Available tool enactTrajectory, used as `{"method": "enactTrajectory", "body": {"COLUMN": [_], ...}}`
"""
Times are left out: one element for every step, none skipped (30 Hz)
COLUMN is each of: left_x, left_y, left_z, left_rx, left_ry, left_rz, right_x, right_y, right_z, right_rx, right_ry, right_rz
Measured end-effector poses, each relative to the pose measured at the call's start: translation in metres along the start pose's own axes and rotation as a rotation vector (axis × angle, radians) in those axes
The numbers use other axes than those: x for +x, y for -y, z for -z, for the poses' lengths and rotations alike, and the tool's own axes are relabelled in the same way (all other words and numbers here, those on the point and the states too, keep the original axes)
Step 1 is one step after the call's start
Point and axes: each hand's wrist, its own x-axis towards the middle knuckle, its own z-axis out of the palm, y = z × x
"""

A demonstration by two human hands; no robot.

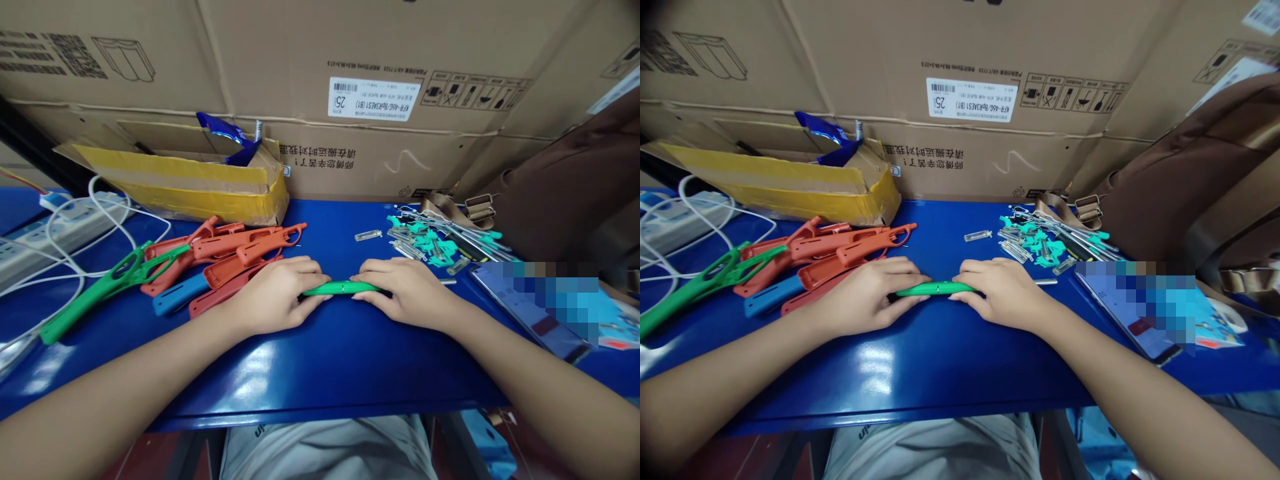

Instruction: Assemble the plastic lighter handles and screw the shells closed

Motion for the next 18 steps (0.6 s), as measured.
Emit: {"method": "enactTrajectory", "body": {"left_x": [0.000,0.000,0.000,0.000,0.001,0.001,0.001,0.001,0.002,0.002,0.002,0.002,0.003,0.003,0.003,0.003,0.003,0.003], "left_y": [0.000,-0.001,-0.001,-0.002,-0.002,-0.002,-0.002,-0.002,-0.002,-0.002,-0.001,-0.001,-0.001,0.000,0.000,0.001,0.002,0.003], "left_z": [0.000,0.000,-0.001,-0.001,-0.002,-0.003,-0.003,-0.003,-0.002,-0.001,0.000,0.002,0.003,0.005,0.007,0.008,0.009,0.009], "left_rx": [-0.002,-0.006,-0.010,-0.015,-0.020,-0.025,-0.029,-0.034,-0.037,-0.038,-0.038,-0.035,-0.028,-0.016,0.000,0.018,0.035,0.050], "left_ry": [0.005,0.006,0.005,0.000,-0.007,-0.013,-0.019,-0.024,-0.027,-0.030,-0.035,-0.039,-0.042,-0.043,-0.045,-0.045,-0.045,-0.044], "left_rz": [0.004,0.008,0.012,0.016,0.021,0.033,0.051,0.072,0.097,0.120,0.137,0.144,0.141,0.133,0.120,0.105,0.093,0.083], "right_x": [0.000,0.000,0.000,0.000,0.000,0.000,0.000,-0.001,-0.002,-0.002,-0.003,-0.004,-0.005,-0.005,-0.006,-0.007,-0.008,-0.008], "right_y": [0.001,0.001,0.001,0.001,0.001,0.001,0.000,-0.001,-0.002,-0.003,-0.004,-0.006,-0.007,-0.008,-0.010,-0.011,-0.013,-0.014], "right_z": [0.000,0.000,0.000,0.000,0.000,0.001,0.002,0.002,0.003,0.004,0.006,0.007,0.008,0.009,0.011,0.012,0.014,0.015], "right_rx": [0.004,0.006,0.004,-0.002,-0.014,-0.030,-0.047,-0.061,-0.070,-0.072,-0.068,-0.060,-0.052,-0.044,-0.037,-0.030,-0.024,-0.018], "right_ry": [-0.006,-0.013,-0.018,-0.025,-0.034,-0.046,-0.059,-0.076,-0.094,-0.112,-0.130,-0.147,-0.166,-0.189,-0.209,-0.222,-0.230,-0.235], "right_rz": [-0.003,-0.008,-0.015,-0.025,-0.035,-0.046,-0.058,-0.068,-0.079,-0.089,-0.099,-0.108,-0.114,-0.118,-0.117,-0.110,-0.098,-0.084]}}
